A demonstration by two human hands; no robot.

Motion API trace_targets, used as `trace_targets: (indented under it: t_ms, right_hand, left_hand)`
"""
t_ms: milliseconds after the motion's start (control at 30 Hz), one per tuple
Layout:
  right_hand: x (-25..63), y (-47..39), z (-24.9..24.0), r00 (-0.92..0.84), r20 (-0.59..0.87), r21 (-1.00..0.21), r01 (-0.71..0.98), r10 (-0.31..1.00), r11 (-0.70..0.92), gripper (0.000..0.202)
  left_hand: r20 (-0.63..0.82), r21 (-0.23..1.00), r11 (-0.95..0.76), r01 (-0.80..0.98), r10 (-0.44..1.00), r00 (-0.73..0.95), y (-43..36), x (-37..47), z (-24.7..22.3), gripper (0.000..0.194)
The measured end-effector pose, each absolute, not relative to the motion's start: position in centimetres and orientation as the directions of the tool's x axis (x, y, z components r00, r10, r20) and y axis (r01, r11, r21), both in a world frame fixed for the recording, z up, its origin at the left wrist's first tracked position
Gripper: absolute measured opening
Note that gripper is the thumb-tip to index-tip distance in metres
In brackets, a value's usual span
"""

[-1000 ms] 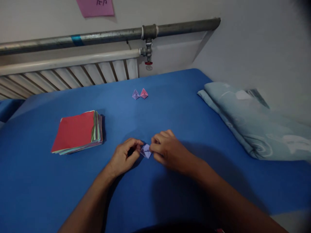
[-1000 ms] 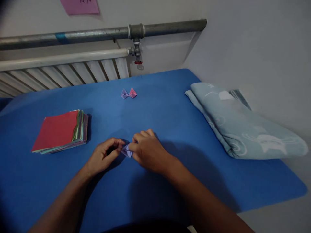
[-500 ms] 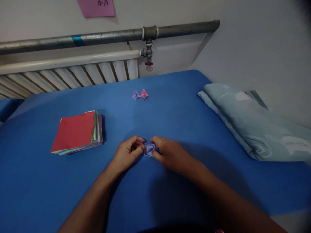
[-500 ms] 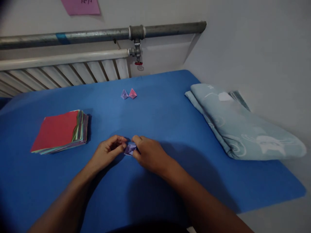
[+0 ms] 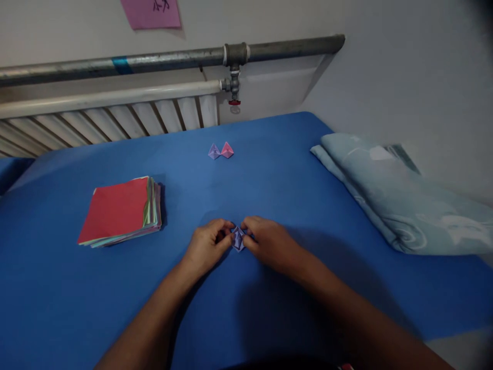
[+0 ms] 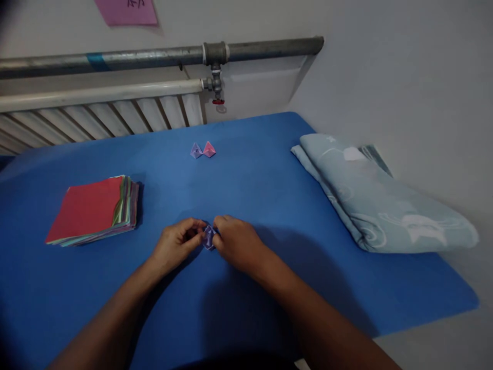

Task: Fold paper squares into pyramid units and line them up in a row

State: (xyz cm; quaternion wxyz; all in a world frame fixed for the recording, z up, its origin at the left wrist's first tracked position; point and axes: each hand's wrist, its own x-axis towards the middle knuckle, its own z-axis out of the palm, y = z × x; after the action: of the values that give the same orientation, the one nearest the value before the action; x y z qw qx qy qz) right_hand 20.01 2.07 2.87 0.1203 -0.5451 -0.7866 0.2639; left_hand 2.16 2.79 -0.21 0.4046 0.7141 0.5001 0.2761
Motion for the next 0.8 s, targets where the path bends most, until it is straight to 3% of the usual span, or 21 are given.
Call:
trace_targets:
  t_ms: [300, 500, 700, 800]
  right_hand:
    - [19.7, 2.3, 1.9, -0.369, -0.038, -0.428, 0.846, 0.929, 0.319, 0.015]
    - [19.4, 2.4, 1.3, -0.327, -0.037, -0.356, 0.887, 0.944, 0.294, 0.014]
    - [19.2, 2.4, 1.2, -0.284, -0.028, -0.353, 0.9, 0.958, 0.256, 0.013]
    - [19.5, 2.5, 1.4, -0.29, -0.028, -0.427, 0.869, 0.957, 0.251, 0.012]
  left_hand:
    - [0.123, 0.663, -0.367, 0.652, 0.913, 0.389, 2.4, 2.9, -0.2, 0.011]
    - [0.125, 0.555, -0.388, 0.736, 0.913, 0.387, 2.3, 3.3, -0.4, 0.014]
    - [0.089, 0.508, -0.341, 0.791, 0.934, 0.345, 2.3, 3.7, -0.5, 0.012]
    - [0.094, 0.543, -0.322, 0.776, 0.941, 0.325, 2.3, 3.7, -0.4, 0.01]
